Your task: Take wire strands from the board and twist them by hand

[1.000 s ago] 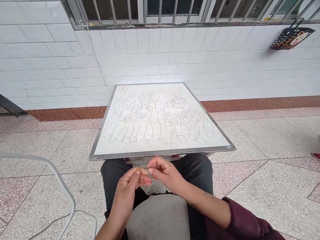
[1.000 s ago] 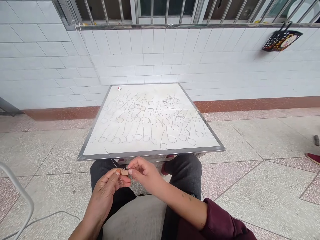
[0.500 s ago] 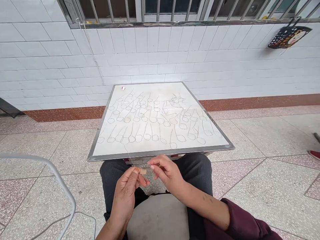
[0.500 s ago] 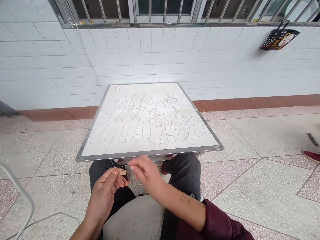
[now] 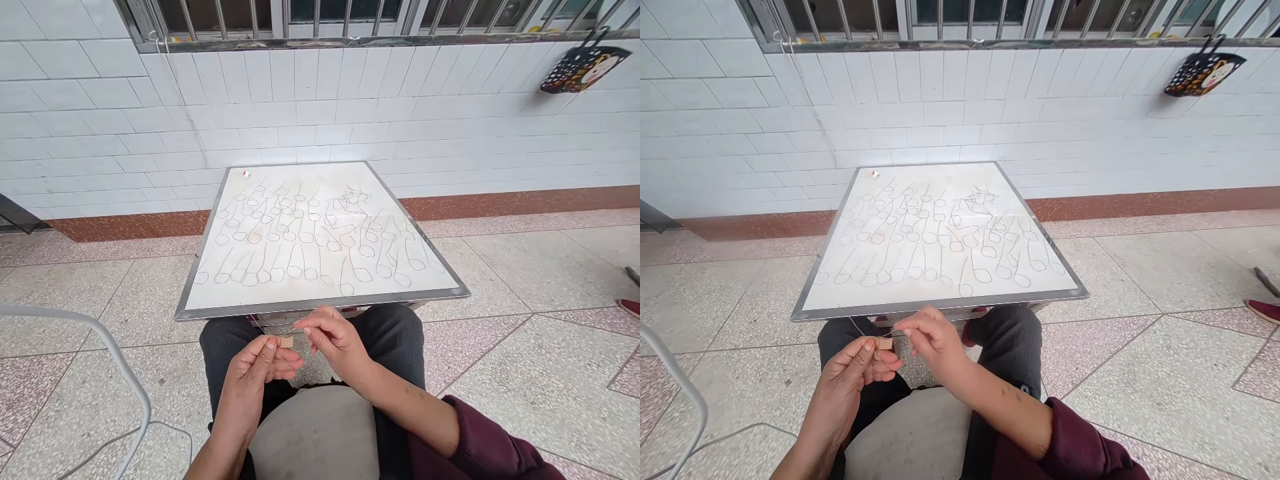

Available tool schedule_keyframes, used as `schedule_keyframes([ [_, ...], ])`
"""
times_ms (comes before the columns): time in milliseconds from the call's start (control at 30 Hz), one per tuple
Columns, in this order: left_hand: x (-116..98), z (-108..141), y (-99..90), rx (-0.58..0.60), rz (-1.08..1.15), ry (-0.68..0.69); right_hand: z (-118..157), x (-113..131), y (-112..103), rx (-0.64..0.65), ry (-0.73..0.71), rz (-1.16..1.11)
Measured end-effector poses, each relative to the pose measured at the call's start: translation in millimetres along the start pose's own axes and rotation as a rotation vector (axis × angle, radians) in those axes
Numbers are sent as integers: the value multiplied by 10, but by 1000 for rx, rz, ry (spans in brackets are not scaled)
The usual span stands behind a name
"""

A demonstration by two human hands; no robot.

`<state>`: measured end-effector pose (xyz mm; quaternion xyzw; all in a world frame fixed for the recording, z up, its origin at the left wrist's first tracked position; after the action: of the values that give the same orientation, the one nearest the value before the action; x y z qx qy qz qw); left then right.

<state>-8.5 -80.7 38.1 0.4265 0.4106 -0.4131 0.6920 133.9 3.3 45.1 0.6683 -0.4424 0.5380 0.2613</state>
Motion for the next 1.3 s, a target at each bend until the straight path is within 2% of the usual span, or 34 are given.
schedule_keyframes([
  [167,13,-6,8,61,-88,-41,16,-7,44,55,-29,18],
  [300,10,6,11,88,-107,-54,10,-17,42,27,-66,41],
  [667,58,-1,-6,96,-153,-58,8,-16,66,59,-85,110],
  [833,91,-16,-16,36,-89,-59,-1,-112,78,80,24,-3],
  [1033,63,-61,-56,-93,36,28,32,-164,214,239,226,-276],
  [1200,42,-68,-67,-146,52,62,60,-182,218,209,281,-191],
  [1300,71,-65,-52,-125,50,54,84,-221,193,156,287,-152],
])
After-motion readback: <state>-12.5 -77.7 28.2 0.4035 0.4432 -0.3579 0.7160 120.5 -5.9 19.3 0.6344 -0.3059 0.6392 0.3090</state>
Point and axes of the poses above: each hand's wrist, its own z-axis away from the middle knuckle, its own y-axis out of the palm, x = y × z, the point moved 6 cm from there along -z, towards the middle knuckle, and after that the axes turned 3 degrees about z, right-handed, at the moved point
